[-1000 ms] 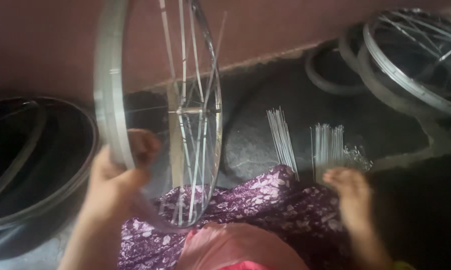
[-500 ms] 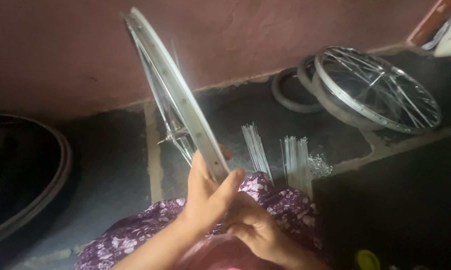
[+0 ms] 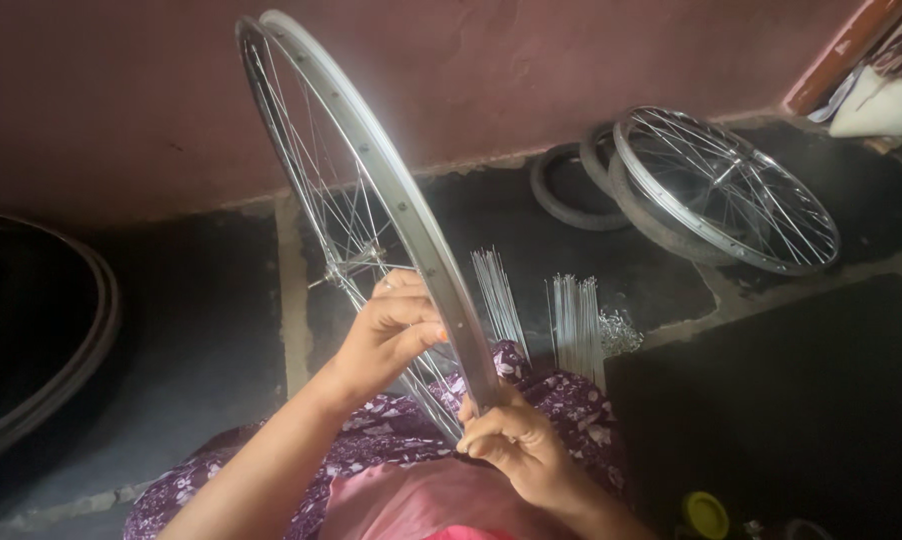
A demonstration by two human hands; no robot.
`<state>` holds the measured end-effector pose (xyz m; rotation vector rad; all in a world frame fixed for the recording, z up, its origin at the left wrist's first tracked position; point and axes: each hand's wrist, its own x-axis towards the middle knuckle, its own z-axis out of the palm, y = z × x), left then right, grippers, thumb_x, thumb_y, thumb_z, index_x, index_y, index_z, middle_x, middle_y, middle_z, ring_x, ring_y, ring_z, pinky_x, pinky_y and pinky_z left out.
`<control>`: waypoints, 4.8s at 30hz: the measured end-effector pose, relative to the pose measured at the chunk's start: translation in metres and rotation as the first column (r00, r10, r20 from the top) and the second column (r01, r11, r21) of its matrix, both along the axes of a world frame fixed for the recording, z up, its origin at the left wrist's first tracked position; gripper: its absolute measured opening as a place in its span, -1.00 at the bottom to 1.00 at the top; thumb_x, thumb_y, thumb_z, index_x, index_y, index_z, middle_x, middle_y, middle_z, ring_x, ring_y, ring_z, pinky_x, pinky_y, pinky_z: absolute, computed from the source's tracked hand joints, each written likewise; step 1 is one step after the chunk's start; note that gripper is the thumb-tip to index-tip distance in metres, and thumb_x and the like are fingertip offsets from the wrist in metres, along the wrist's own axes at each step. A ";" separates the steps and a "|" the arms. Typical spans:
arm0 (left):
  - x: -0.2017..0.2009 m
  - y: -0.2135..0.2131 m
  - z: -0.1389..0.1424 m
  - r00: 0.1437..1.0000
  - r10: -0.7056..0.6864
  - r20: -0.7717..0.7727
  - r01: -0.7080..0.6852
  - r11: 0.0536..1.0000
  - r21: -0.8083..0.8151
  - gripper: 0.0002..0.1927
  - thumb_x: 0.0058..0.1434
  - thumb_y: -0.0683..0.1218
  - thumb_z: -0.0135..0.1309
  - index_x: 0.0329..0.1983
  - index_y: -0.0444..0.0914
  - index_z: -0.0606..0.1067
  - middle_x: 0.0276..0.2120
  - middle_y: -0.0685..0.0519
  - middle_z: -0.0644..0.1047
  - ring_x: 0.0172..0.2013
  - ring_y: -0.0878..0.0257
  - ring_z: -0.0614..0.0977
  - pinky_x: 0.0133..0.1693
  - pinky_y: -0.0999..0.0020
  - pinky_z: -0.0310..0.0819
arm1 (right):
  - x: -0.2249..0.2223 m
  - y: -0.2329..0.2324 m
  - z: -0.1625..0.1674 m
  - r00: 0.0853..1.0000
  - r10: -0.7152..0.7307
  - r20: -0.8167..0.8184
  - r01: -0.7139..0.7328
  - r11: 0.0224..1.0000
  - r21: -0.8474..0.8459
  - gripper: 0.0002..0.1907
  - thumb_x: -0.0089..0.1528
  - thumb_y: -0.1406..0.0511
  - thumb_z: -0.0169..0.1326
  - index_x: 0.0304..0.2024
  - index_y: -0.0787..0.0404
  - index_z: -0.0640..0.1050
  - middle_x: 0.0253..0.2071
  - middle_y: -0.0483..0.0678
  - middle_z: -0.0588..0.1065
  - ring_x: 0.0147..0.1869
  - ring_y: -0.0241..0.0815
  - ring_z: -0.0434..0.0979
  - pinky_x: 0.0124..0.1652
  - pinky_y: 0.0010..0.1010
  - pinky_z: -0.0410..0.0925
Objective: The person sits on the floor lacing a bicycle wheel. They hold the rim upright, thread spokes through the hub flange, guide each spoke to the rim, and seat spoke heads into the rim holes, rotating the wheel as they work around it.
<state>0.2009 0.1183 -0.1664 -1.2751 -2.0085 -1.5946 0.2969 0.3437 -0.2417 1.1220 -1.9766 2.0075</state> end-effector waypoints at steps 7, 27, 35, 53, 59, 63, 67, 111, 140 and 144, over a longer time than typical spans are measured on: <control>0.012 0.013 -0.024 0.702 -0.425 0.571 0.166 0.878 0.449 -0.84 0.27 -0.17 0.23 -0.21 -0.40 0.65 -0.16 0.00 0.59 -0.22 0.26 0.57 -0.19 0.35 0.47 | 0.012 0.002 -0.003 0.999 -0.013 0.037 0.011 0.998 0.054 -0.90 0.32 0.30 0.19 -0.19 0.22 0.60 0.01 -0.02 0.44 0.01 -0.21 0.50 -0.02 -0.37 0.45; 0.009 0.014 -0.020 0.694 -0.424 0.581 0.111 0.862 0.495 -0.83 0.32 -0.15 0.20 -0.11 -0.36 0.61 -0.25 0.06 0.62 -0.26 0.34 0.60 -0.16 0.43 0.50 | -0.002 -0.016 0.109 0.590 -0.602 -0.538 0.719 0.695 0.011 -0.80 0.21 0.51 0.21 -0.10 0.32 0.59 0.01 0.04 0.57 0.01 -0.06 0.64 -0.01 -0.39 0.48; 0.005 0.018 -0.027 0.687 -0.444 0.576 0.105 0.844 0.526 -0.80 0.31 -0.16 0.21 -0.06 -0.35 0.62 -0.25 0.09 0.60 -0.26 0.36 0.57 -0.16 0.45 0.47 | -0.013 -0.041 0.126 0.424 -0.514 -0.746 0.759 0.651 -0.018 -0.79 0.21 0.54 0.21 -0.09 0.39 0.57 0.03 0.11 0.51 0.08 0.07 0.59 0.01 -0.24 0.50; 0.007 0.017 -0.028 0.713 -0.415 0.565 0.093 0.855 0.510 -0.84 0.34 -0.17 0.17 -0.08 -0.34 0.62 -0.19 0.08 0.57 -0.18 0.32 0.59 -0.09 0.39 0.50 | -0.010 -0.043 0.126 0.405 -0.528 -0.746 0.771 0.636 -0.032 -0.79 0.20 0.54 0.23 -0.11 0.38 0.56 -0.04 0.07 0.53 0.01 0.04 0.62 -0.01 -0.24 0.50; 0.007 0.013 -0.026 0.727 -0.444 0.524 0.142 0.843 0.519 -0.87 0.36 -0.17 0.17 -0.14 -0.36 0.62 -0.22 0.08 0.54 -0.23 0.33 0.55 -0.15 0.42 0.45 | -0.013 -0.044 0.123 0.381 -0.526 -0.761 0.782 0.622 -0.038 -0.79 0.22 0.52 0.24 -0.10 0.38 0.55 -0.03 0.08 0.52 0.02 0.02 0.61 -0.01 -0.26 0.49; 0.007 0.014 -0.027 0.731 -0.457 0.506 0.150 0.832 0.534 -0.87 0.37 -0.18 0.16 -0.14 -0.37 0.61 -0.21 0.08 0.54 -0.23 0.34 0.53 -0.14 0.43 0.44 | -0.013 -0.044 0.122 0.372 -0.530 -0.762 0.791 0.610 -0.037 -0.79 0.21 0.52 0.24 -0.10 0.37 0.55 -0.02 0.08 0.52 0.02 0.01 0.61 -0.02 -0.25 0.48; 0.007 0.014 -0.028 0.723 -0.440 0.533 0.126 0.842 0.524 -0.85 0.38 -0.17 0.15 -0.10 -0.37 0.61 -0.22 0.08 0.53 -0.25 0.35 0.53 -0.16 0.45 0.43 | -0.013 -0.042 0.122 0.374 -0.515 -0.771 0.786 0.618 -0.032 -0.79 0.22 0.52 0.24 -0.10 0.38 0.56 -0.01 0.08 0.52 0.03 0.03 0.61 -0.01 -0.25 0.48; 0.006 -0.002 -0.024 0.745 -0.397 0.536 0.203 0.900 0.385 -0.76 0.45 -0.05 0.09 -0.07 -0.35 0.59 -0.12 0.05 0.58 -0.07 0.26 0.62 0.03 0.31 0.52 | -0.008 -0.044 -0.007 0.843 -0.374 -0.388 0.387 0.921 -0.047 -0.20 0.32 0.48 0.05 0.48 0.35 -0.09 0.43 0.35 0.11 0.48 0.17 0.30 0.41 -0.07 0.20; 0.000 -0.003 -0.020 0.742 -0.386 0.548 0.210 0.910 0.358 -0.72 0.47 -0.05 0.03 -0.14 -0.38 0.59 -0.19 0.08 0.56 -0.16 0.30 0.60 -0.11 0.36 0.53 | -0.016 -0.043 -0.022 0.884 -0.324 -0.337 0.352 0.935 0.026 -0.17 0.33 0.47 0.07 0.49 0.40 -0.11 0.33 0.28 0.27 0.28 0.03 0.51 0.29 -0.12 0.34; 0.001 -0.005 -0.015 0.671 -0.453 0.587 0.203 0.874 0.442 -0.80 0.34 -0.09 0.12 -0.10 -0.33 0.55 -0.24 0.05 0.59 -0.24 0.30 0.61 -0.21 0.37 0.54 | -0.018 -0.044 -0.026 0.923 -0.283 -0.262 0.289 0.957 -0.018 -0.16 0.32 0.50 0.06 0.48 0.40 -0.13 0.32 0.30 0.28 0.21 -0.01 0.58 0.20 -0.19 0.45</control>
